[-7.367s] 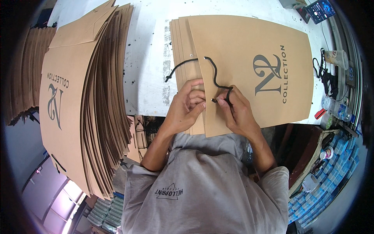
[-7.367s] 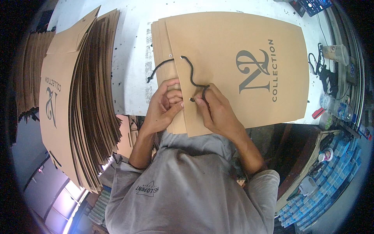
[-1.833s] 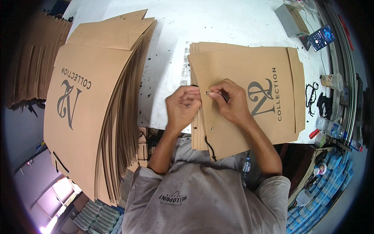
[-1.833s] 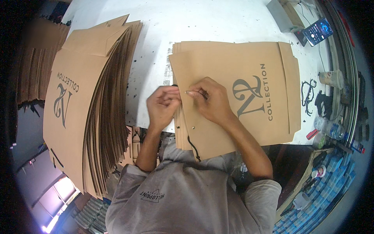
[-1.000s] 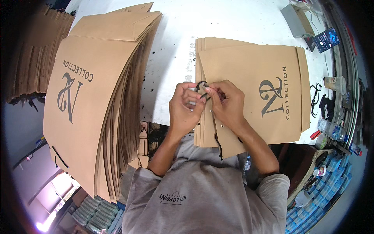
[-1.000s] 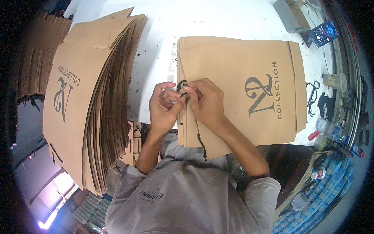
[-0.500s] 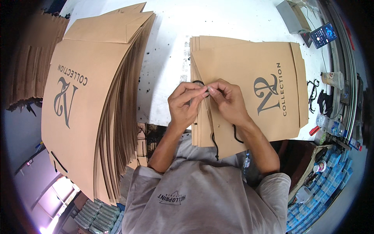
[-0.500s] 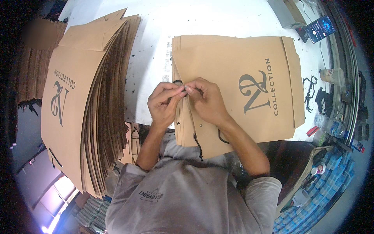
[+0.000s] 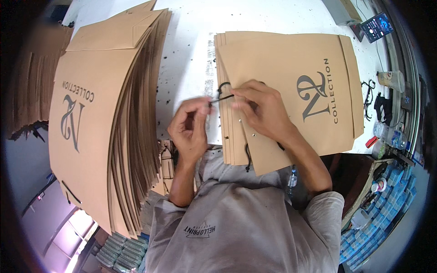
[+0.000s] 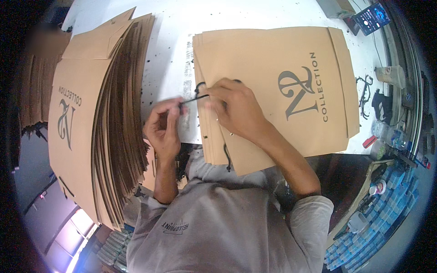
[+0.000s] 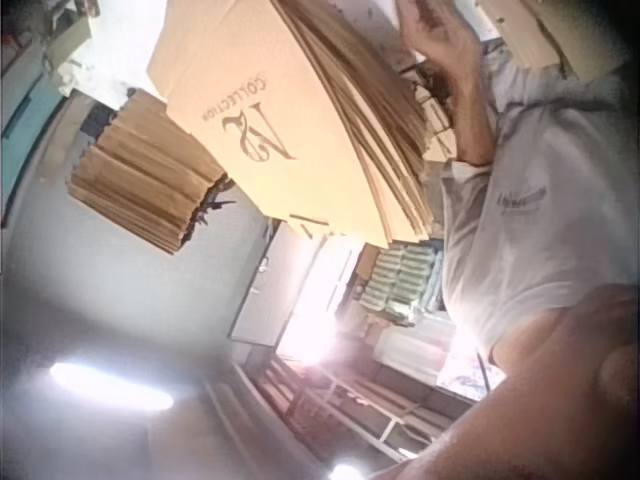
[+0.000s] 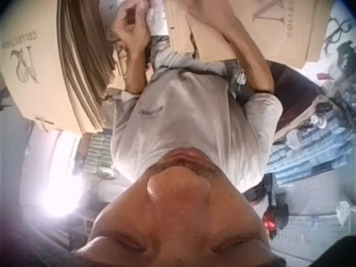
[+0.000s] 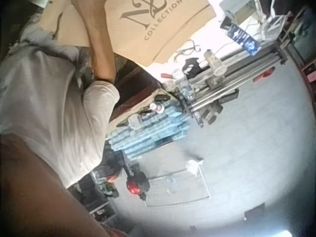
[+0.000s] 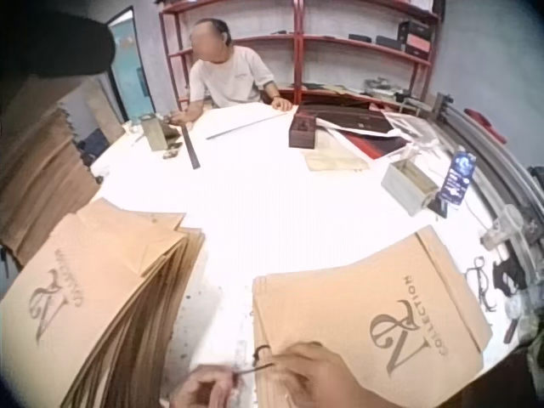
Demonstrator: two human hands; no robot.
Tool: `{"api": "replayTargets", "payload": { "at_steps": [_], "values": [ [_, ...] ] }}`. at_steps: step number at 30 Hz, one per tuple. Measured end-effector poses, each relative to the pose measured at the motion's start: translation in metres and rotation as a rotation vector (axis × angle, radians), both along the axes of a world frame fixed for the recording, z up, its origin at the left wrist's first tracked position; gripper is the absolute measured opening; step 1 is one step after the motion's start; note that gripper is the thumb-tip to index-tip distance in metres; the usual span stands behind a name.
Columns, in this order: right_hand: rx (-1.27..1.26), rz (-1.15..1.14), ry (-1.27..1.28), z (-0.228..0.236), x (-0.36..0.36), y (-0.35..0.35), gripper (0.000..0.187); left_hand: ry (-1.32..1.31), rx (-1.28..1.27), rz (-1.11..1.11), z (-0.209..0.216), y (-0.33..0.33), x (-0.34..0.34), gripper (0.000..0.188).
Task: The person threads black cords through pre-punched holes in flat brown paper bags and ties knots to form handles. They repeat this process for multiple bags, stacking completed ones to the side.
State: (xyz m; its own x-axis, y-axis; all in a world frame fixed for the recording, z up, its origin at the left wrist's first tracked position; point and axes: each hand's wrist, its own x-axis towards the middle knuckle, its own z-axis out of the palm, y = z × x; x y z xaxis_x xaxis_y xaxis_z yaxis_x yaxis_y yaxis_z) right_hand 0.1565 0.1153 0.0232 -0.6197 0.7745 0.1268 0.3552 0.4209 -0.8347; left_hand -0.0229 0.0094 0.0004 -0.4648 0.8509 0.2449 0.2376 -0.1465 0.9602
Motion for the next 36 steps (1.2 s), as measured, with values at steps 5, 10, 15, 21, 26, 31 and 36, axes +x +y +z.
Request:
{"api": "replayTargets", "payload": {
  "at_steps": [5, 10, 15, 21, 26, 31, 36],
  "values": [
    [-0.061, -0.162, -0.37, 0.05, 0.086, -0.045, 0.014, 0.187, -0.323, 0.04, -0.003, -0.017, 0.019, 0.031],
    [-0.15, -0.228, -0.289, 0.012, 0.112, -0.091, 0.012, -0.156, -0.513, -0.224, -0.002, -0.028, 0.071, 0.039],
    [-0.609, -0.271, 0.112, 0.009, 0.089, -0.087, 0.004, -0.433, -0.438, -0.201, -0.008, -0.019, 0.068, 0.04],
    [-0.438, -0.293, 0.284, -0.013, 0.067, -0.074, 0.007, -0.511, -0.484, -0.395, -0.005, -0.013, 0.047, 0.033],
    [-0.278, -0.312, 0.365, -0.031, 0.059, -0.075, 0.011, -0.513, -0.461, -0.477, 0.004, -0.011, 0.048, 0.04],
    [-0.179, -0.338, 0.307, -0.039, 0.054, -0.082, 0.012, -0.528, -0.463, -0.554, -0.006, -0.011, 0.046, 0.046],
    [0.186, -0.319, 0.157, -0.039, 0.051, -0.076, 0.014, -0.582, -0.452, -0.53, -0.014, -0.01, 0.054, 0.045]
  ]
}}
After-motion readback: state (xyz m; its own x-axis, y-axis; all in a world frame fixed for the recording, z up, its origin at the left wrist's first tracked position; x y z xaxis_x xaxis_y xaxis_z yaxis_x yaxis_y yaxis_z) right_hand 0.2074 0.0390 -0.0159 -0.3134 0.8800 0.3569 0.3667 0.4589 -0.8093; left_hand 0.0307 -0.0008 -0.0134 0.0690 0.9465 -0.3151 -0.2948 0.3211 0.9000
